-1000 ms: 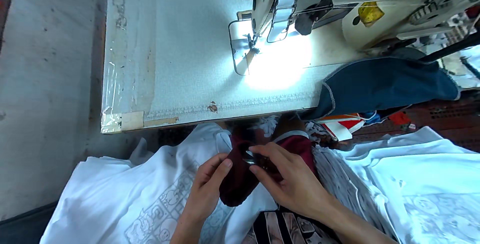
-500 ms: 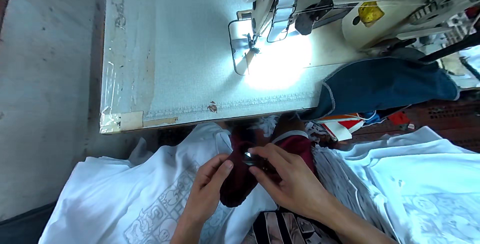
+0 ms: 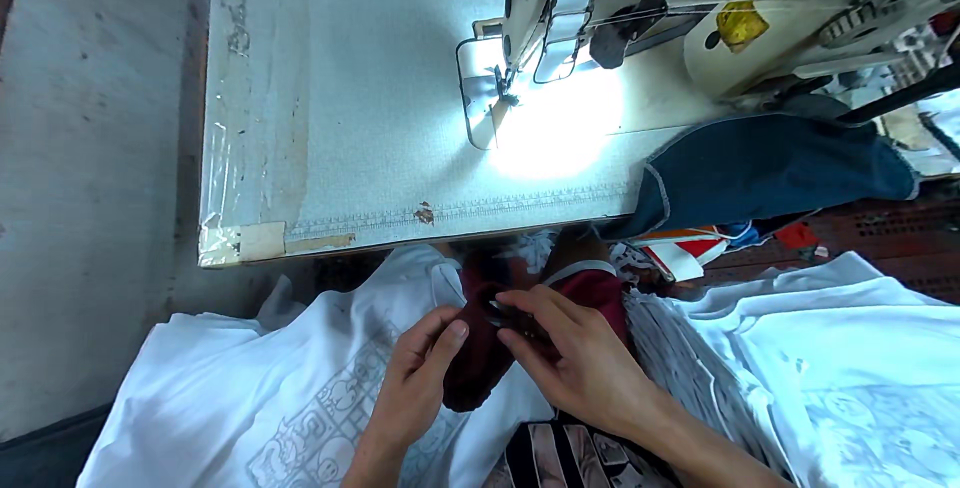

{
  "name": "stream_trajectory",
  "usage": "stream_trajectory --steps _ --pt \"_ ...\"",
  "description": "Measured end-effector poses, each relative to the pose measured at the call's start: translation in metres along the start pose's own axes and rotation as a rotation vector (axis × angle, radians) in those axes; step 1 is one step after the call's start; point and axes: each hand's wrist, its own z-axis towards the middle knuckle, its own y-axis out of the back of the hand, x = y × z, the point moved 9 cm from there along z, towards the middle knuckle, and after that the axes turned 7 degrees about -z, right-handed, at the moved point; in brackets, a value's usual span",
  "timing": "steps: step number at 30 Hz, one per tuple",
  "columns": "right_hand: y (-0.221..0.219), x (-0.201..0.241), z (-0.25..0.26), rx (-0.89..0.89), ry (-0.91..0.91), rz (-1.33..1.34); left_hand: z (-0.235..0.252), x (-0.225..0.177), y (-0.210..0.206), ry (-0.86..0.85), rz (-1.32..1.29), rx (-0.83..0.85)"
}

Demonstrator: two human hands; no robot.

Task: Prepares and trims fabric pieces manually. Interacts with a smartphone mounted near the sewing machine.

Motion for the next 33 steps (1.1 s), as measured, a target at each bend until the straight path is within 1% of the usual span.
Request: stream_trajectory --steps 6,9,12,13,18,20,23,29,33 --pt "0.005 0.003 -0.001 -0.041 0.015 0.147 -0.001 0.000 0.000 0.006 -0.033 0.013" --pt "0.003 0.001 0.000 -0.019 0.019 0.184 -0.001 -0.001 0.000 0.003 -0.028 0.016" --pt "0.012 -0.003 0.001 -0.084 -0.015 0.354 -0.001 0.000 0.001 0.011 -0.009 0.012" --pt "0.015 -0.004 0.003 -0.095 -0.022 0.371 -0.001 0.001 0.002 0.012 -0.002 0.009" --pt "0.010 -0.013 0.005 0.056 -0.050 0.203 0.000 0.000 0.002 0.012 0.017 -0.001" --pt "0.007 -0.011 0.005 0.075 -0.035 0.184 -0.001 0.000 0.002 0.014 0.020 -0.003" --pt "0.001 0.000 0.006 0.023 0.018 0.198 -0.001 0.000 0.002 0.020 0.030 -0.004" --pt "-0.006 0.009 0.008 -0.083 0.037 0.007 -0.001 -0.003 -0.001 -0.015 0.157 0.011" --pt "-0.007 0.007 0.010 -0.034 0.056 -0.059 -0.001 -0.003 0.002 -0.018 0.218 -0.027"
